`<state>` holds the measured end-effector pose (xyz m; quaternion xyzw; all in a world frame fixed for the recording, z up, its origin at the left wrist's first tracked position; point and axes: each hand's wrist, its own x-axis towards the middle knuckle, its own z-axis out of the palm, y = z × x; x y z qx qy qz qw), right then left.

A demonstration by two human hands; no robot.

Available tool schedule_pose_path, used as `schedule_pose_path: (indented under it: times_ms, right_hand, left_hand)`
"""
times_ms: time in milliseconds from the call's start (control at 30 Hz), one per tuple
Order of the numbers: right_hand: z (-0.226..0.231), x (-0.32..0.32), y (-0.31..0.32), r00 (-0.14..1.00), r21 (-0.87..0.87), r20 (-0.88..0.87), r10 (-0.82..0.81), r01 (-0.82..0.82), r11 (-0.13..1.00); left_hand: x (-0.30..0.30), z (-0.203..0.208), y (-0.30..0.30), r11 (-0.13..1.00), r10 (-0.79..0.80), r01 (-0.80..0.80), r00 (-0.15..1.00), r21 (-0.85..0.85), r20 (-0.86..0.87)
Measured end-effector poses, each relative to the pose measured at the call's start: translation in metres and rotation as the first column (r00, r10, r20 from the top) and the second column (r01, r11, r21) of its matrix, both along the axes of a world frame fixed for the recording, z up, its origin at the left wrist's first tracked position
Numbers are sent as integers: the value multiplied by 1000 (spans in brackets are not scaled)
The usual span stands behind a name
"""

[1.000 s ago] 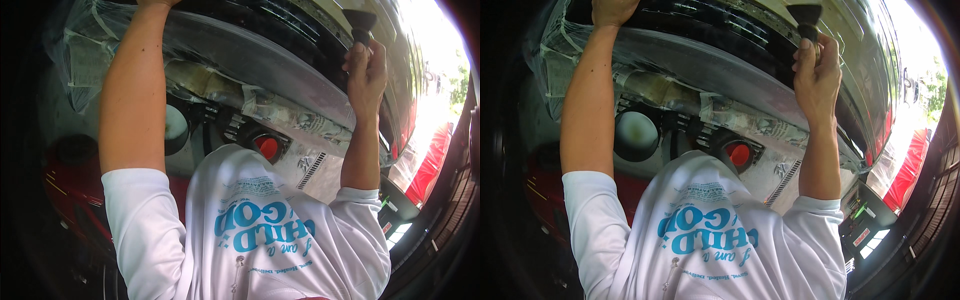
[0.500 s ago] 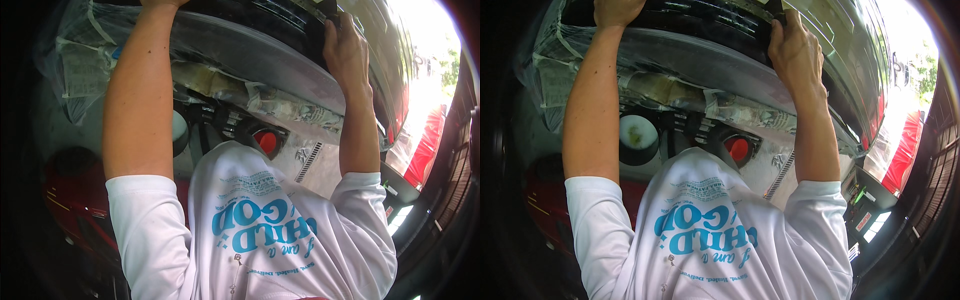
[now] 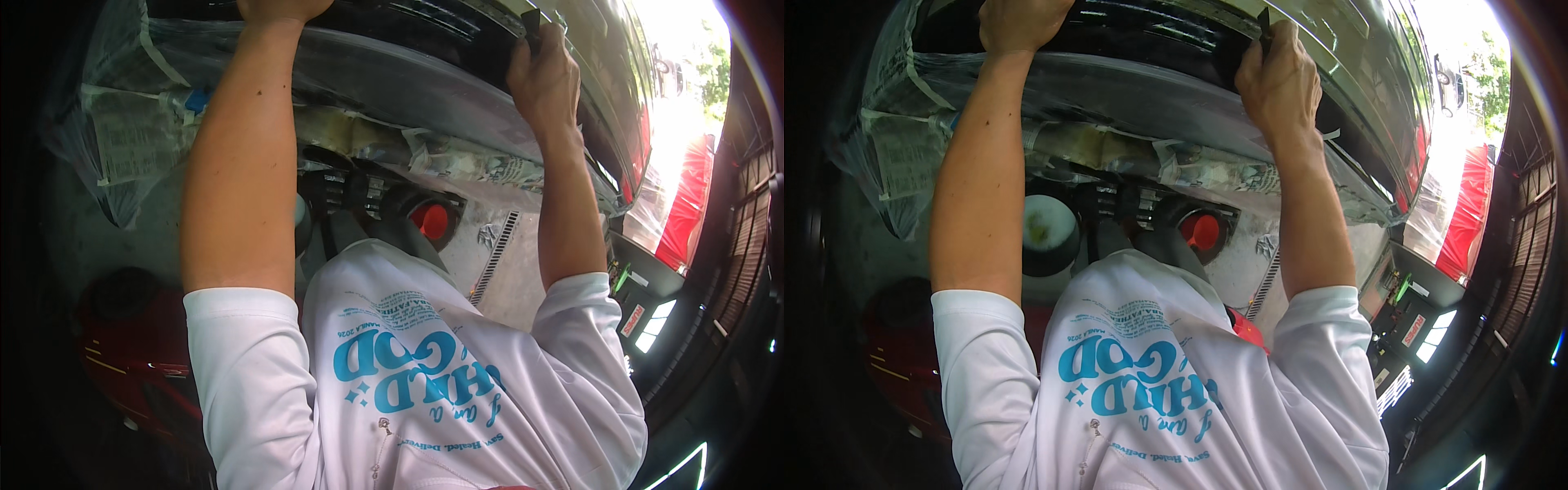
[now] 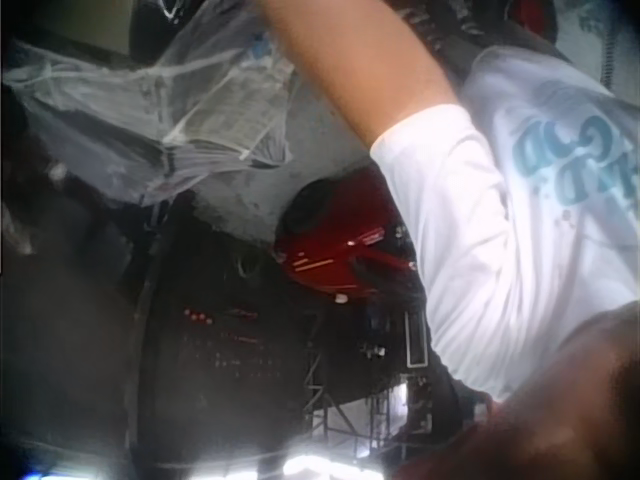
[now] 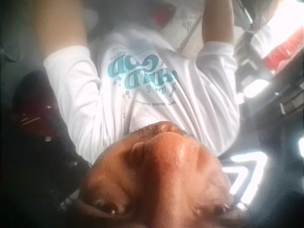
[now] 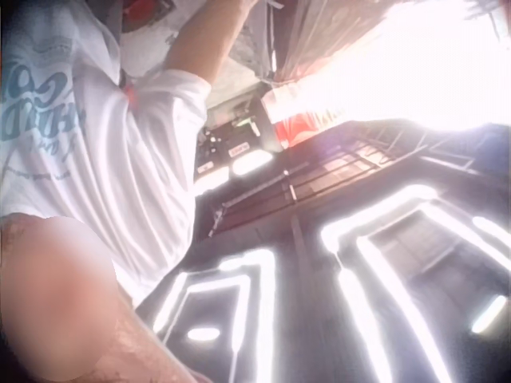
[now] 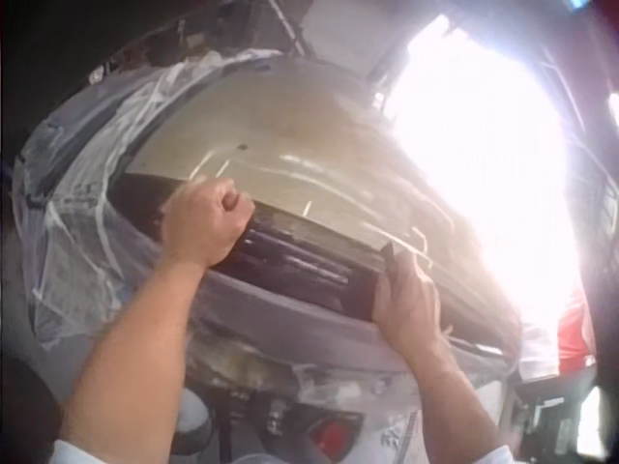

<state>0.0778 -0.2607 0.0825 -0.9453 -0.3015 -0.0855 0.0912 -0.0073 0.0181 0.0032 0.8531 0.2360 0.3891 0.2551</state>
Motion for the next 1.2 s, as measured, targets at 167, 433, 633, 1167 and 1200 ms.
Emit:
schedule_pose_path:
  times_ms: [167, 433, 633, 1167, 1200]
  right_hand:
    - [1, 17, 11, 1000, -115, 18, -23, 25, 993]
    - [1, 31, 17, 1000, -214, 15, 12, -9, 977]
    - [2, 33, 19, 999, -288, 46, -26, 38, 957]
    - [-3, 36, 14, 997, -243, 40, -62, 70, 968]
    - [-3, 36, 12, 994, -255, 56, -89, 101, 962]
  left_hand:
    - [-1, 4, -3, 998, -2, -1, 999, -63, -43]
    - [-1, 0, 2, 999, -28, 28, 1000, -38, -7]
    - [-1, -5, 6, 999, -33, 33, 999, -19, 17]
    - [-5, -3, 8, 998, -46, 46, 999, -40, -8]
    - [-8, 1, 10, 997, -53, 52, 998, -54, -18]
